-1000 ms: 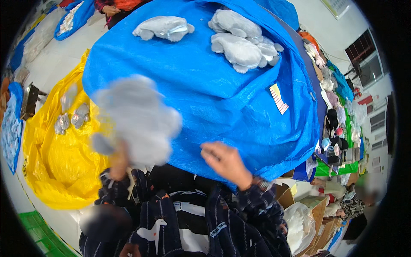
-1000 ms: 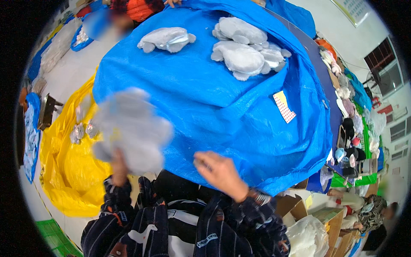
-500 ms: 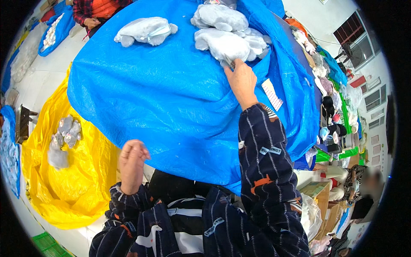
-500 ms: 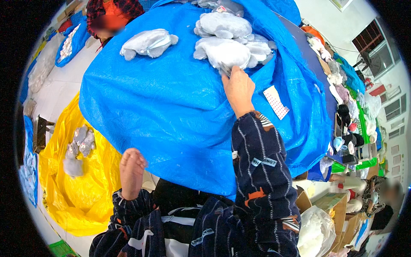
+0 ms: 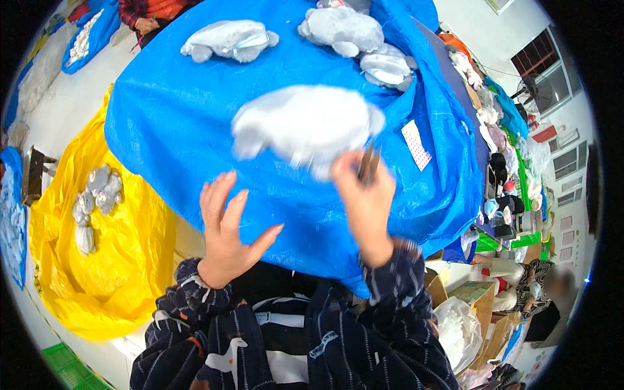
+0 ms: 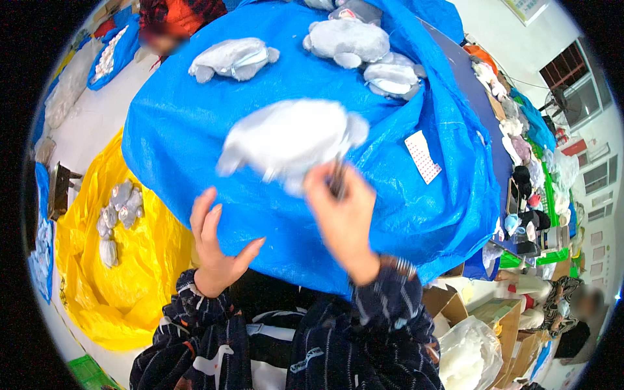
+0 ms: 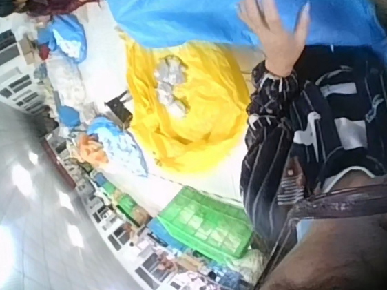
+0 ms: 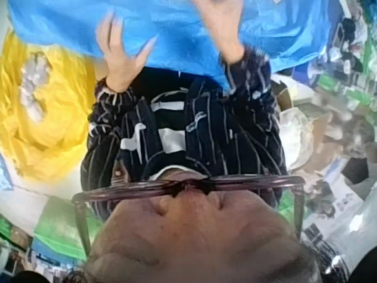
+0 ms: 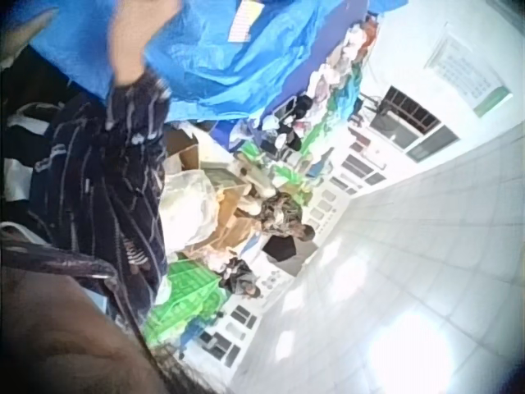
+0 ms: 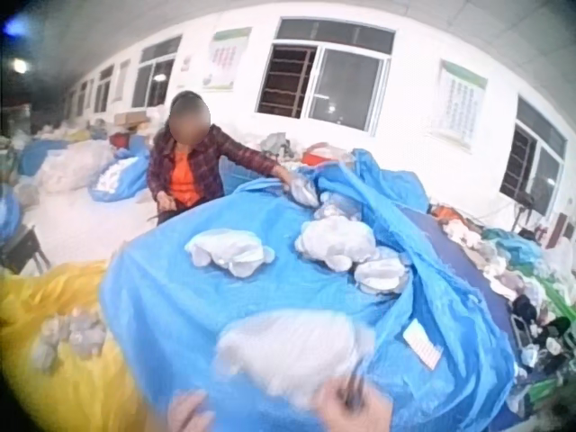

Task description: The person uses small scissors to trim loose threads and edges on gray stuffed bear toys. They handle each toy one at a time, rotate it to access different sides, and place the trimmed toys onto a blue tarp. The process is repeated for multiple toys.

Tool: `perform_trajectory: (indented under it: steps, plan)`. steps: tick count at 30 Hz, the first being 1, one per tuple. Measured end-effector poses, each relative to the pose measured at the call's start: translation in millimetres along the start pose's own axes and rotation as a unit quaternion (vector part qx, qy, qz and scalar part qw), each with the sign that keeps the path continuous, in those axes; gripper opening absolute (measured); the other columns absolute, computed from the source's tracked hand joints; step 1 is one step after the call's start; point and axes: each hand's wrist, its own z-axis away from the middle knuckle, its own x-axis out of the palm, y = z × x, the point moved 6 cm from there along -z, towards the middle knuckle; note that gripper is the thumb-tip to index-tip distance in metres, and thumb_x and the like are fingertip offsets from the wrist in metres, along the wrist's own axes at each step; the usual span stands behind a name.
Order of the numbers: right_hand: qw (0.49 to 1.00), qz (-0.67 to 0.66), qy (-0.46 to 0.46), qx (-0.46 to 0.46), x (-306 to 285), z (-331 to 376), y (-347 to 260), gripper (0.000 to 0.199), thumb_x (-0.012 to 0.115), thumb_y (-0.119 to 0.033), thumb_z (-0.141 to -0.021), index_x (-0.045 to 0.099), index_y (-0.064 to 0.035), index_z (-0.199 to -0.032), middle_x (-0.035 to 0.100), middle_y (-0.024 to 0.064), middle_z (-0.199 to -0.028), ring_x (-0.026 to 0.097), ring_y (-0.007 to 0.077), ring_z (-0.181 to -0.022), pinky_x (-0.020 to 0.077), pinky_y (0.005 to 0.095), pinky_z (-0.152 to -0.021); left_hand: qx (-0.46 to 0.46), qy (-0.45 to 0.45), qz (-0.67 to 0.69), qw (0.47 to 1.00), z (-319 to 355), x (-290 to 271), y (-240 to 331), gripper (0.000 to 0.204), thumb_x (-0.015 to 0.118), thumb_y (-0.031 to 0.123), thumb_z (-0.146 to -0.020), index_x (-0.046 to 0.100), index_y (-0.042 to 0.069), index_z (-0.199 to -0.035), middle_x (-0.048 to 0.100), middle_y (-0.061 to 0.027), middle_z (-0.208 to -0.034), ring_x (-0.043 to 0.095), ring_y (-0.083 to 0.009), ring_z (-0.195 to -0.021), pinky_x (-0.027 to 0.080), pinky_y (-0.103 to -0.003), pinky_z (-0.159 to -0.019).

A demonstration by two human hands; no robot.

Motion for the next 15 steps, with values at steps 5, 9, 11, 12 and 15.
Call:
perform_trajectory:
  steps: [5,9,11,12,15]
  plan:
    - [0.984,-0.007,-0.176,-0.03,16.9,92.0,-16.0,0.012,0.066,-0.005,-0.074,0.06,-0.0019,-0.084,0.057,0.0001,-0.074,0.047,0.0037,-0.061,0.0354,0.0199,-0.051,0.002,-0.095,0.16,0.983,12.7,12.1,10.6,0.05,0.066,0.004,-0.056,0.053,0.005,-0.104,0.056,-0.0147,-0.099,0.055,-0.0329,-0.085,0.043,-0.04,-0.071]
    - [0.984,0.0,-0.176,0.002,-10.2,97.2,-0.6,0.025,0.066,-0.005,-0.074,0.06,-0.0015,-0.098,0.061,0.0082,-0.088,0.054,0.0093,-0.067,0.0432,0.0214,-0.056,-0.197,-0.18,0.297,0.917,61.4,29.8,-5.2,0.039,0.065,0.001,-0.063,0.054,0.0,-0.101,0.059,-0.0124,-0.088,0.059,-0.0233,-0.078,0.046,-0.031,-0.067]
    - [0.989,0.076,-0.125,-0.003,-34.3,93.5,7.3,0.027,0.067,-0.008,-0.074,0.06,-0.0018,-0.098,0.06,0.0082,-0.09,0.051,0.0084,-0.063,0.0398,0.0206,-0.052,-0.246,-0.194,0.333,0.889,82.6,32.8,-9.0,0.035,0.065,0.002,-0.068,0.054,-0.001,-0.101,0.06,-0.0106,-0.089,0.059,-0.0166,-0.08,0.045,-0.026,-0.069]
    - [0.99,0.075,-0.1,0.063,-42.8,94.2,16.7,0.027,0.068,-0.009,-0.074,0.06,-0.0019,-0.098,0.06,0.0083,-0.092,0.049,0.0083,-0.061,0.0376,0.0202,-0.05,-0.253,-0.206,0.347,0.879,87.8,36.2,-8.1,0.035,0.065,0.002,-0.068,0.054,-0.001,-0.1,0.06,-0.0105,-0.089,0.059,-0.0162,-0.08,0.045,-0.026,-0.069]
    - [0.986,0.066,-0.142,0.056,-42.9,103.4,40.2,0.026,0.067,-0.012,-0.076,0.058,0.0014,-0.096,0.058,0.007,-0.09,0.044,0.0071,-0.057,0.0346,0.0205,-0.05,-0.303,-0.243,0.407,0.827,99.8,48.7,-4.5,0.032,0.066,0.004,-0.069,0.056,-0.001,-0.099,0.06,-0.0084,-0.089,0.057,-0.013,-0.081,0.045,-0.026,-0.07]
